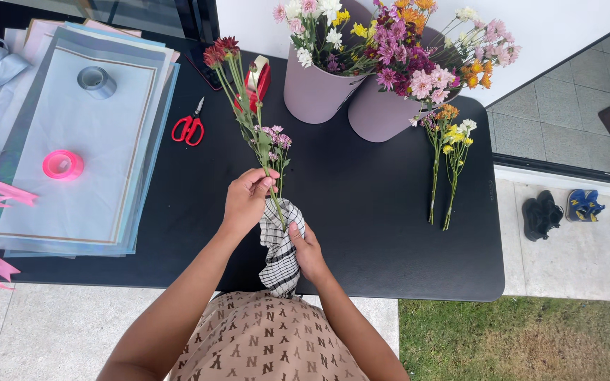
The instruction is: The person holds a bunch of flowers and wipes the stems with a cloth. They then take flowers from a vase and wrap tape around the base of the stems.
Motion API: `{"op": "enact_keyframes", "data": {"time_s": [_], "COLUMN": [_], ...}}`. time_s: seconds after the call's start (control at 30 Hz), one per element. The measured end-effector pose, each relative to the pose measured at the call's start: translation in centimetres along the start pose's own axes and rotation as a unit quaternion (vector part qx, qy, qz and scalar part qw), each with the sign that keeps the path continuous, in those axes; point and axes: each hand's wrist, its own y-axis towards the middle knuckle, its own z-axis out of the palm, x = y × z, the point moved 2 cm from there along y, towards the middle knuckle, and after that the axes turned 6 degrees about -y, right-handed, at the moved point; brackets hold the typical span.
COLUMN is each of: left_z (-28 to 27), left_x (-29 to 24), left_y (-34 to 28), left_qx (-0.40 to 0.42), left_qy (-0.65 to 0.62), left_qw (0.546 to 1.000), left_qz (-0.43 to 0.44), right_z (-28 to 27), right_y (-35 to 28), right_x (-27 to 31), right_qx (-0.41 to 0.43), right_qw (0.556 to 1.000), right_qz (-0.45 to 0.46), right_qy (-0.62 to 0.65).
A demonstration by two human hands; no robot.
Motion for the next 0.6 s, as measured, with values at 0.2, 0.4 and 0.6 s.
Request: {"op": "enact_keyframes", "data": {"time_s": [0.2, 0.4, 0.6], "left_z": [-0.8, -1.4, -1.6], "left_x": [0.3, -0.1, 0.0], "left_y": [0.8, 1.1, 1.2], "left_qx": [0.033, 0.039, 0.049], "left_qy": [-0.034, -0.067, -0.096], "left_qw": [0.999, 0.997, 0.993], "left_qz": [-0.013, -0.032, -0.044], "right_z": [1.7, 2.5, 2.2], "right_y": [0.0, -0.4, -0.5], "right_x": [0.6, 0.4, -0.3], "right_qx": [-0.013, -0.021, -0.026], "right_qw": [1.000, 1.000, 0.998], "right_qz": [-0.008, -0.007, 0.030], "right_qy": [0.016, 0.018, 0.044]}}
